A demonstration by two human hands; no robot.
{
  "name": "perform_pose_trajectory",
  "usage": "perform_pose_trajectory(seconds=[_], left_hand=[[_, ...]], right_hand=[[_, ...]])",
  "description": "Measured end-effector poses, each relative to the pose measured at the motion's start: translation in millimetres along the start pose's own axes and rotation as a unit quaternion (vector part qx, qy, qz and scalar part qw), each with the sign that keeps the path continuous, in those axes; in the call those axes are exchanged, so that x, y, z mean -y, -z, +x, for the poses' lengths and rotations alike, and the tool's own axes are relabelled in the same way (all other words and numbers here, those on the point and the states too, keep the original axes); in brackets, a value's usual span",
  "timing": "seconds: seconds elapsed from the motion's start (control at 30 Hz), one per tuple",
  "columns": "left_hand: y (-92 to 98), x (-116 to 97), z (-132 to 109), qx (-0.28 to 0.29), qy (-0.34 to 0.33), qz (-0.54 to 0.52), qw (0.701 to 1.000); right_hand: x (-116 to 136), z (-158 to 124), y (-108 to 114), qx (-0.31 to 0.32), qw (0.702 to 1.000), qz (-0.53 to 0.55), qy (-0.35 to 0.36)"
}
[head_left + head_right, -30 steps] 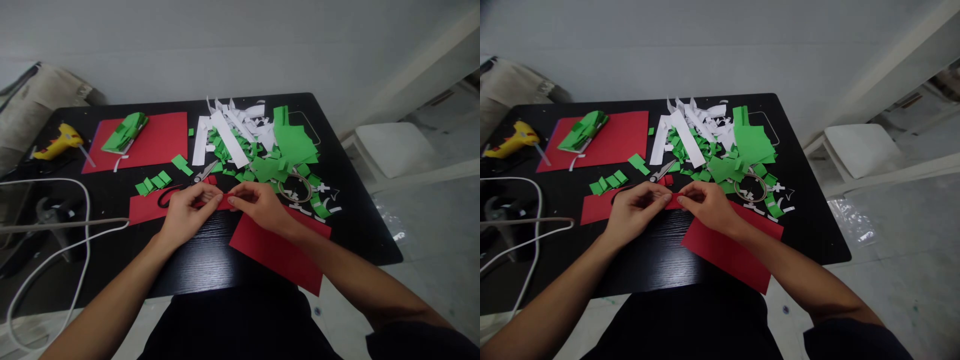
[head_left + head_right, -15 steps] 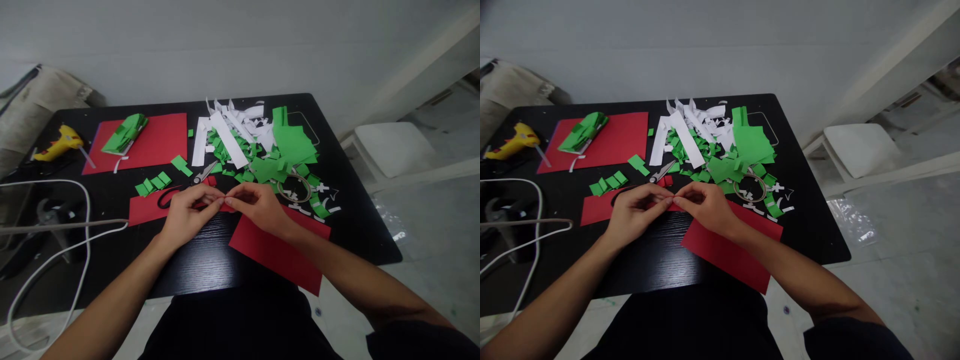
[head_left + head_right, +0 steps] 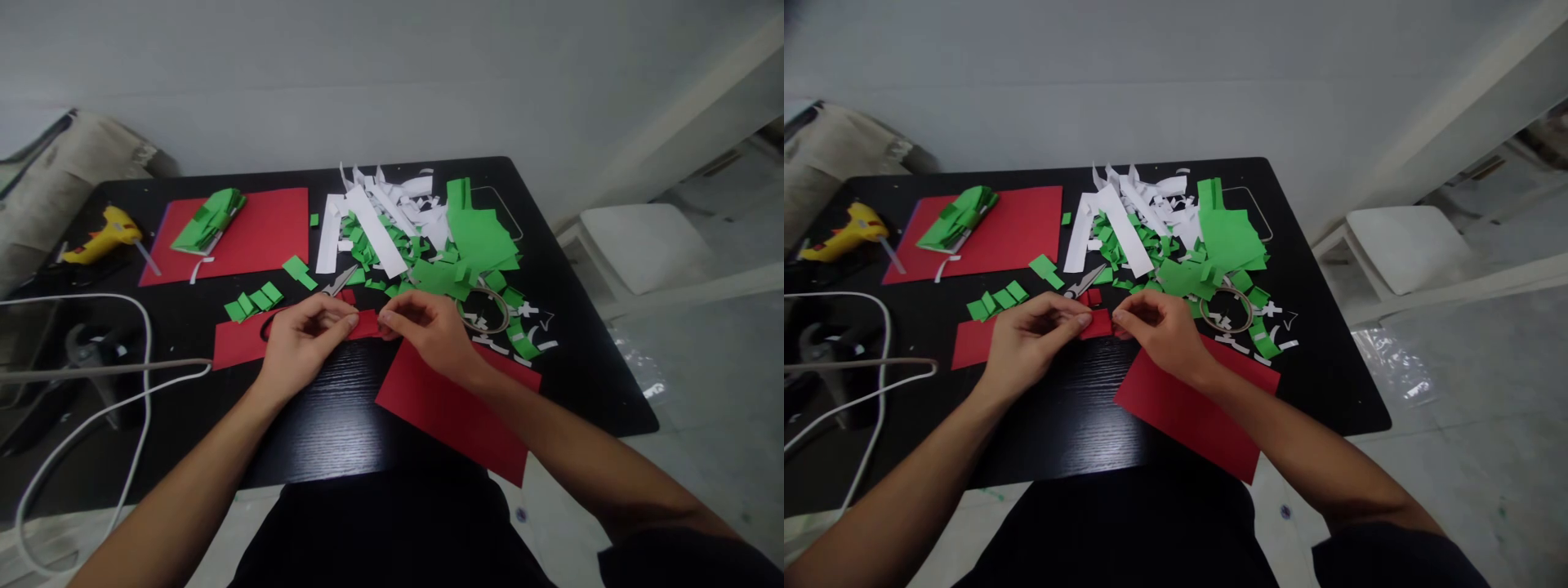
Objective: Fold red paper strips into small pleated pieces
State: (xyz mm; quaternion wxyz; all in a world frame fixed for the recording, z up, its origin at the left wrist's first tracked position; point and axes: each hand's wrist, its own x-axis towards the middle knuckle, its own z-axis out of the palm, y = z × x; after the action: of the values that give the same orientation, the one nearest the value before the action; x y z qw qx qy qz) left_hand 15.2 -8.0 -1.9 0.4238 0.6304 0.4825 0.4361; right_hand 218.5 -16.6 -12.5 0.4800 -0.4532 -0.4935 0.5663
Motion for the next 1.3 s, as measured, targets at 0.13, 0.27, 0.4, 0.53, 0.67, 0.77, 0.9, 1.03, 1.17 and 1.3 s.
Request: perform_pose_trajectory(seconds=[0.13, 0.27, 0.4, 0.53, 0.67, 0.77, 0.9, 1.03, 1.17, 1.3], left_hand=[[-2.3, 2.6, -1.5, 0.019, 0.003, -0.011, 1.0], [-4.8, 5.8, -3.5, 0.036, 0.011, -0.018, 0.999], [-5.7, 7.4, -4.1, 0.046, 0.019, -0.028, 0.998], [-4.8, 7.4, -3.6, 0.048, 0.016, -0.016, 0.999], [-3.5, 6.9, -3.2, 0.04, 0.008, -0.011, 0.999], [-3.1, 7.6, -3.1, 0.037, 0.014, -0.01, 0.999], [-3.0, 9.1, -2.9, 0.04, 0.028, -0.021, 0.999], [-2.8, 8.8, -3.1, 0.04, 0.025, -0.023, 0.999], [-2.7, 7.5, -3.8, 0.032, 0.015, -0.014, 0.999], [-4.1, 7.6, -3.5, 0.036, 0.022, -0.02, 0.999]], right_hand=[[-4.3, -0.9, -2.7, 0.0, 1.0, 0.004, 0.012], [-7.4, -1.8, -4.1, 0.047, 0.999, -0.009, 0.01], [-7.9, -0.9, -2.9, 0.047, 0.999, -0.013, -0.001], [-7.5, -0.5, -2.2, 0.039, 0.999, -0.016, 0.001], [-7.1, -1.4, -2.9, 0.037, 0.999, -0.011, -0.004], [-6.9, -1.7, -3.2, 0.034, 0.999, -0.007, -0.007], [-6.8, -1.5, -2.8, 0.029, 1.0, -0.009, -0.008], [-6.7, -1.5, -3.1, 0.029, 0.999, -0.003, -0.013], [-6.1, -1.6, -3.5, 0.031, 0.999, -0.001, -0.014], [-6.8, -1.3, -3.2, 0.024, 1.0, -0.002, -0.014]])
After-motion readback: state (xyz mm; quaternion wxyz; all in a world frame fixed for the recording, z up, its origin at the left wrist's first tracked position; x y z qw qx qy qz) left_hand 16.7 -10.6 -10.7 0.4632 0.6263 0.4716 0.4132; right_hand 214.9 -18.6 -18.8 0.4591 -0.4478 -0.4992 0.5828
